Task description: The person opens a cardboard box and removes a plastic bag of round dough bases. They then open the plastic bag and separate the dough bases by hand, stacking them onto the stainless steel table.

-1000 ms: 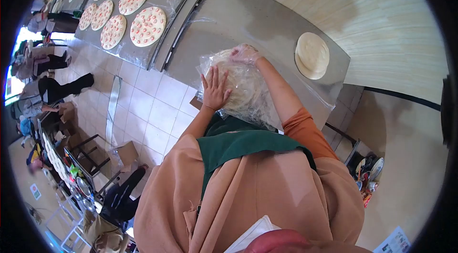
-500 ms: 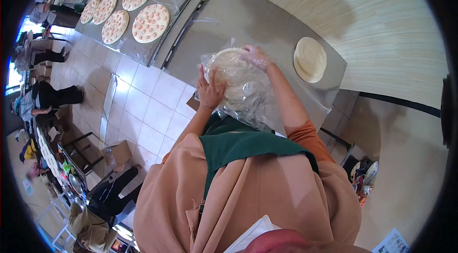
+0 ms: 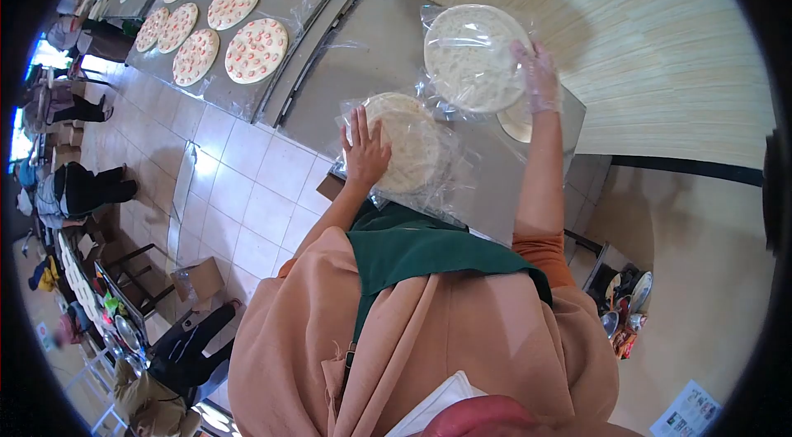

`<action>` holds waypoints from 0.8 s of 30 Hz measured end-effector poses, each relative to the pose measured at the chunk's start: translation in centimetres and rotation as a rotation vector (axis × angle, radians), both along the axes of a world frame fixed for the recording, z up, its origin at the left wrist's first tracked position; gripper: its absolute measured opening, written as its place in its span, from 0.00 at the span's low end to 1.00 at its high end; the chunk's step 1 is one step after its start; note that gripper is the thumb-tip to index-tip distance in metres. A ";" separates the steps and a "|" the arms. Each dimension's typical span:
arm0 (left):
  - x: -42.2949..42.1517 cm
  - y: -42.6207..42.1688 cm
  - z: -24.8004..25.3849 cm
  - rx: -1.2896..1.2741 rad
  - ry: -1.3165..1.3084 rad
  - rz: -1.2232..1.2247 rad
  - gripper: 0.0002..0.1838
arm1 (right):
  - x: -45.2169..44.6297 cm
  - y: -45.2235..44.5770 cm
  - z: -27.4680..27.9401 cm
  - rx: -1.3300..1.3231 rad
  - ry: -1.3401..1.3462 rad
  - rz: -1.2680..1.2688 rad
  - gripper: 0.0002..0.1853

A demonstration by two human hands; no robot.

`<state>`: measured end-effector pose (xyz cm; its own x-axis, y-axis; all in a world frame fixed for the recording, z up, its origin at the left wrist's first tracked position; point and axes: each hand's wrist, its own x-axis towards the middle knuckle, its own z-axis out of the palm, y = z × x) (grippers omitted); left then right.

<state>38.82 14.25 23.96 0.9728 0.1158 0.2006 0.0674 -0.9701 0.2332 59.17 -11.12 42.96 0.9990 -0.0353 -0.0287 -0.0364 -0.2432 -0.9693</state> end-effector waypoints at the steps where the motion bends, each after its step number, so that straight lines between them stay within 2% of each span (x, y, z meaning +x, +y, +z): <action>1: 0.1 0.0 0.6 0.018 0.011 -0.008 0.30 | 0.2 -0.8 0.1 -0.014 0.050 -0.021 0.27; 3: 0.1 -0.1 2.2 -0.067 -0.065 -0.040 0.30 | 0.1 -1.9 0.2 -0.044 0.156 -0.060 0.29; 4: 0.1 -0.1 2.7 -0.109 -0.102 -0.055 0.30 | -0.4 -1.8 0.1 0.025 0.186 -0.055 0.30; 7: 0.2 0.1 3.1 -0.913 -0.027 -0.160 0.30 | -2.8 -1.4 -0.9 0.191 0.242 -0.022 0.32; 10: -0.5 -0.3 6.1 -2.141 0.149 -0.197 0.32 | -4.6 -0.9 -2.8 0.217 0.267 0.061 0.32; 11: -0.7 -0.3 7.5 -2.292 0.186 -0.263 0.34 | -5.5 -0.5 -2.9 0.192 0.313 0.087 0.32; 14: -0.2 0.8 8.1 -2.090 0.486 -0.009 0.31 | -8.9 1.1 -1.4 0.222 0.462 0.207 0.32; 15: -0.1 0.7 8.9 -1.948 0.523 0.043 0.26 | -9.9 1.4 -0.9 0.251 0.510 0.256 0.32; 18: -1.8 -1.3 8.2 -1.928 0.371 0.215 0.22 | -10.7 -0.4 -3.8 0.110 0.422 0.574 0.32; 19: -3.0 -2.0 8.4 -1.915 0.345 0.236 0.21 | -10.3 -0.9 -4.9 0.074 0.436 0.579 0.32; 21: -6.1 -2.9 7.0 -1.934 0.444 0.313 0.20 | -9.2 -1.5 -7.2 0.008 0.468 0.578 0.32; 24: -9.0 -2.4 5.7 -1.925 0.497 0.388 0.20 | -7.5 3.1 -9.6 -0.339 0.228 0.728 0.33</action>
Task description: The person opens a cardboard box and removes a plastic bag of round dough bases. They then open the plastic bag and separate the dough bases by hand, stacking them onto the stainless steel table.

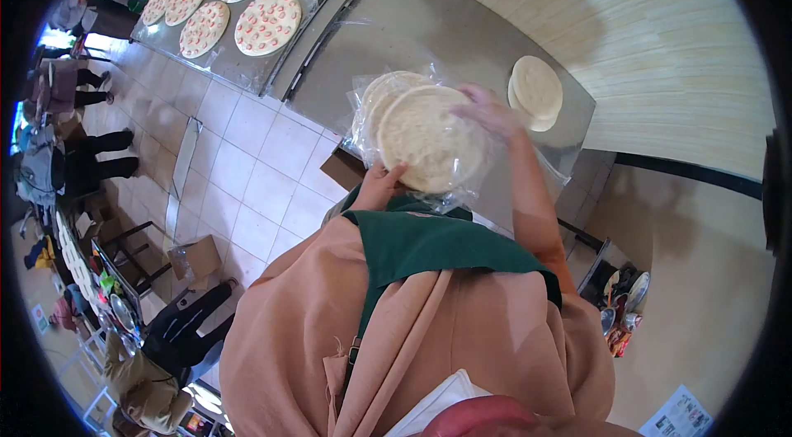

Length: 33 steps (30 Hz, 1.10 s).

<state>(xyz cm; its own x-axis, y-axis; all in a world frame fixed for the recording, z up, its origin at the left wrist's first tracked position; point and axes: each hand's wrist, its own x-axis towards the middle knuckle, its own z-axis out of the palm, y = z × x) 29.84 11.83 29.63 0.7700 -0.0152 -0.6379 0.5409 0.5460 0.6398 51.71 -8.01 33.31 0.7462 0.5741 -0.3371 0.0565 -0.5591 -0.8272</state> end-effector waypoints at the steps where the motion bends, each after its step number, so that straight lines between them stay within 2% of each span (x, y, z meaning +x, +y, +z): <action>1: -0.5 0.7 -0.4 0.009 0.014 0.010 0.21 | 0.4 2.2 -0.2 -0.078 -0.063 0.077 0.32; 2: -0.8 1.7 -1.1 0.085 0.077 -0.109 0.20 | 0.9 4.4 -0.5 -0.154 -0.125 0.154 0.31; 4: -1.1 4.0 -2.4 0.236 0.204 -0.347 0.20 | 2.2 7.5 -5.7 -0.347 -0.206 0.209 0.29; 5: -0.8 5.1 -2.1 0.546 0.145 -0.658 0.20 | 2.1 7.7 -5.9 -0.412 -0.203 0.176 0.27; 8: 1.0 5.6 2.4 1.290 -0.214 -0.738 0.22 | 1.6 7.1 -6.7 -0.534 -0.179 0.056 0.20; 9: 2.9 5.1 3.9 1.229 -0.151 -0.662 0.19 | 1.9 5.8 -7.5 -0.526 -0.176 0.013 0.19; 11: 6.5 4.8 0.9 1.375 -0.549 -0.504 0.19 | 1.9 4.2 -7.6 -0.517 -0.196 0.002 0.16; 13: 10.7 4.0 -2.2 1.601 -0.874 -0.514 0.23 | 1.9 3.6 -6.0 -0.509 -0.256 0.071 0.13; 16: 12.6 3.6 -7.2 1.791 -0.793 -0.663 0.29 | 1.3 4.0 -6.0 -0.395 -0.425 0.107 0.11; 19: 12.3 4.0 -7.9 1.753 -0.769 -0.660 0.29 | 0.6 1.3 -2.9 -0.051 -0.243 0.102 0.11; 21: 12.3 4.5 -8.0 1.718 -0.751 -0.652 0.29 | -0.2 -3.7 -3.7 0.199 -0.131 -0.206 0.09; 23: 12.3 4.4 -8.2 1.736 -0.758 -0.642 0.29 | -0.6 -9.5 -6.2 -0.066 -0.264 -0.518 0.17; 26: 12.5 3.2 -7.5 1.860 -0.702 -0.618 0.31 | -3.4 -10.8 -3.0 -0.534 0.029 -0.492 0.30; 28: 11.7 1.8 -6.5 1.900 -0.642 -0.592 0.32 | -6.0 -5.9 -2.0 -0.429 0.404 -0.408 0.27; 30: 11.0 0.3 -5.8 1.868 -0.595 -0.549 0.34 | -9.9 -0.4 -6.7 -0.407 0.084 -0.313 0.32; 32: 10.4 -0.5 -6.4 1.770 -0.629 -0.537 0.36 | -10.4 4.8 -7.2 -0.625 -0.168 -0.277 0.28; 33: 10.2 -0.7 -7.0 1.744 -0.634 -0.546 0.36 | -10.0 5.5 -8.9 -0.602 -0.202 -0.255 0.26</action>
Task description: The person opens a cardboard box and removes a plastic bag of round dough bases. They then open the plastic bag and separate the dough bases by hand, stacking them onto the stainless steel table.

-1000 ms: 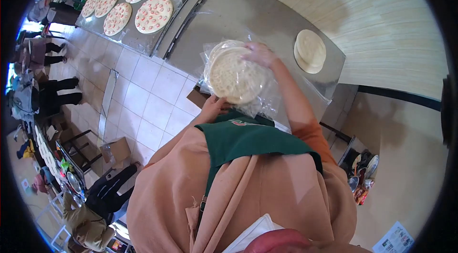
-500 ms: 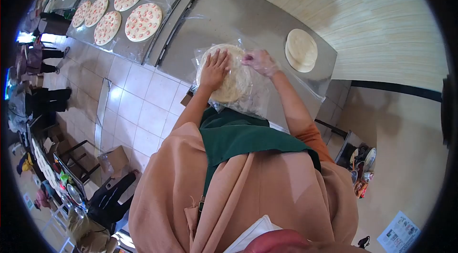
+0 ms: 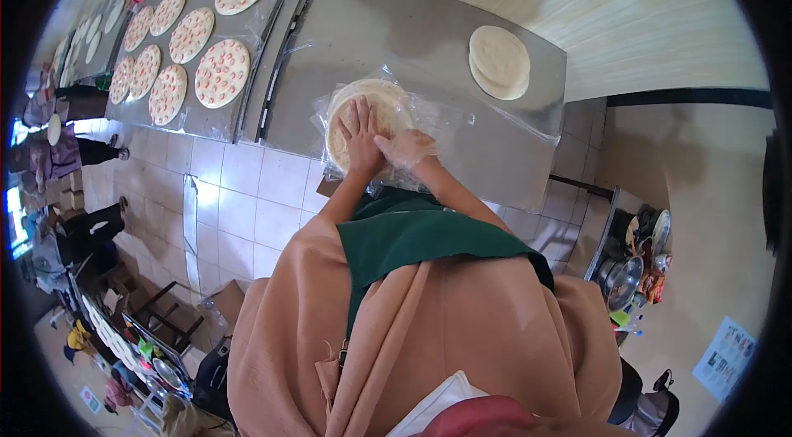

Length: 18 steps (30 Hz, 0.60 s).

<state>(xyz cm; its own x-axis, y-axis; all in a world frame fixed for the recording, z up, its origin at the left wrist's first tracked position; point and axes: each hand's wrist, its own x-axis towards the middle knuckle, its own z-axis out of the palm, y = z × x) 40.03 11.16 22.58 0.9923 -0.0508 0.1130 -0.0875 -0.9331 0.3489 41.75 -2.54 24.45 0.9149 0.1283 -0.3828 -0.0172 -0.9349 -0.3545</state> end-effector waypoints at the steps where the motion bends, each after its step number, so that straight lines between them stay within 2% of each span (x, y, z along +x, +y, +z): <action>1: -0.3 0.1 -0.3 -0.017 0.014 -0.012 0.36 | 0.3 0.3 -1.1 0.019 -0.026 0.031 0.25; 4: -0.2 1.2 -0.6 -0.028 -0.015 -0.056 0.37 | 1.0 -7.3 -1.6 0.202 -0.077 -0.007 0.18; 6: -0.3 1.5 -0.2 -0.038 -0.029 -0.056 0.36 | 0.9 -11.4 -0.1 0.362 0.063 -0.142 0.14; 8: -0.2 1.0 0.5 -0.078 -0.079 -0.058 0.34 | 1.6 -13.3 1.6 0.535 0.353 -0.419 0.12; 10: -0.6 -0.7 2.1 -0.147 -0.152 -0.058 0.31 | 1.2 -13.4 0.7 0.585 0.191 -0.334 0.12; 11: -0.7 -1.8 3.1 -0.263 -0.020 -0.109 0.28 | 0.7 -13.1 0.1 0.609 0.119 -0.287 0.12; 13: -0.2 -4.0 5.6 -0.484 0.237 -0.203 0.22 | -0.1 -11.5 3.6 0.857 0.215 -0.379 0.11; 14: -0.1 -4.9 5.3 -0.567 0.289 -0.180 0.19 | -0.1 -10.9 5.1 0.983 0.258 -0.424 0.11; 16: -0.2 -6.2 4.5 -0.737 0.397 -0.142 0.13 | -0.3 -11.4 4.2 0.935 0.277 -0.451 0.13; 18: -0.2 -5.6 4.0 -0.847 0.354 -0.071 0.11 | -0.3 -12.6 2.1 0.891 0.286 -0.493 0.13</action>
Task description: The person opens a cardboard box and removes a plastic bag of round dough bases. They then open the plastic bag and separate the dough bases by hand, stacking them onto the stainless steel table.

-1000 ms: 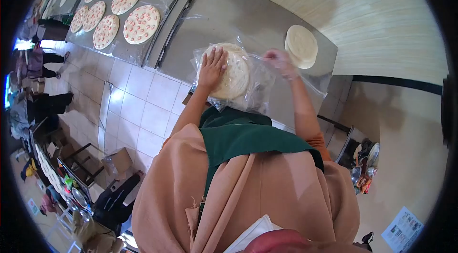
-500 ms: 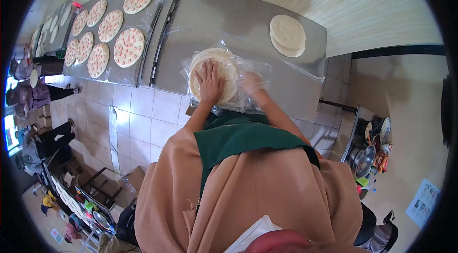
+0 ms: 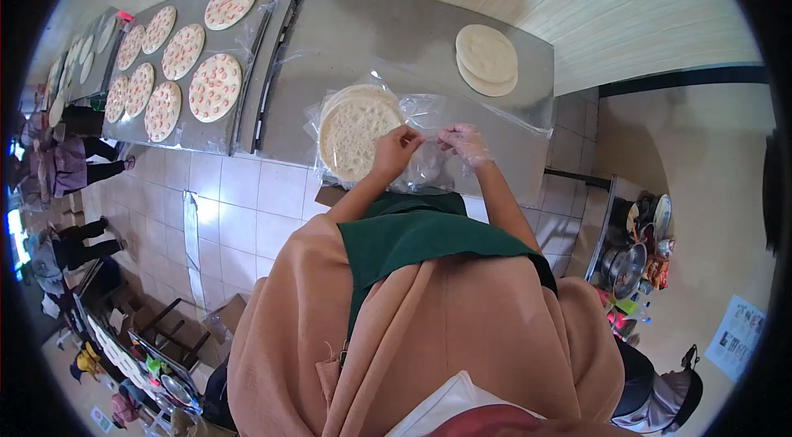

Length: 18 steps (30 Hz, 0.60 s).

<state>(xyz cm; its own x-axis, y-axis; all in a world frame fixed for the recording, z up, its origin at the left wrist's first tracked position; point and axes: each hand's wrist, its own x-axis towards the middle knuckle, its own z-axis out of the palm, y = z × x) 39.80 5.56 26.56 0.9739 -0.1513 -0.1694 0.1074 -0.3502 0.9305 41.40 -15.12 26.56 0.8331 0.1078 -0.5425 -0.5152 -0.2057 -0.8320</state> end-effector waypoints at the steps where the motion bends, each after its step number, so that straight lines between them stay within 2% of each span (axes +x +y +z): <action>1: -0.1 0.5 -0.1 -0.047 0.003 0.048 0.10 | 0.0 -1.0 -2.0 -0.019 0.020 -0.018 0.13; 2: -0.2 1.1 -0.3 -0.099 -0.031 0.112 0.09 | -0.1 -1.9 -3.7 -0.037 0.041 -0.035 0.12; 5: -0.2 2.3 0.2 -0.210 -0.037 0.258 0.09 | 0.3 -4.0 -6.5 -0.471 -0.044 0.076 0.10; 6: -0.2 2.4 0.3 -0.199 -0.069 0.272 0.09 | 0.4 -3.7 -5.6 -0.559 -0.175 0.002 0.10; 8: -0.5 2.1 2.2 -0.128 -0.082 0.247 0.08 | 0.1 -2.4 -0.1 -0.729 -0.439 -0.149 0.10; 10: -0.8 1.5 4.6 -0.059 -0.073 0.202 0.07 | 0.3 0.6 7.1 -0.421 -0.568 -0.254 0.13; 11: -1.0 1.3 4.6 -0.052 -0.115 0.191 0.06 | 0.2 2.1 8.9 -0.266 -0.625 -0.307 0.14; 13: -1.3 0.8 4.8 -0.044 -0.200 0.168 0.06 | -0.2 3.9 8.0 -0.289 -0.675 0.146 0.13; 14: -1.5 0.6 5.0 -0.095 -0.206 0.231 0.06 | -0.4 4.2 7.2 -0.298 -0.692 0.371 0.12; 17: -1.9 0.9 5.5 -0.012 -0.369 0.214 0.06 | 0.2 3.7 -0.5 -0.701 -0.285 0.924 0.15; 18: -1.9 0.8 5.9 0.022 -0.387 0.164 0.06 | 1.0 4.2 -0.6 -0.707 -0.299 0.914 0.15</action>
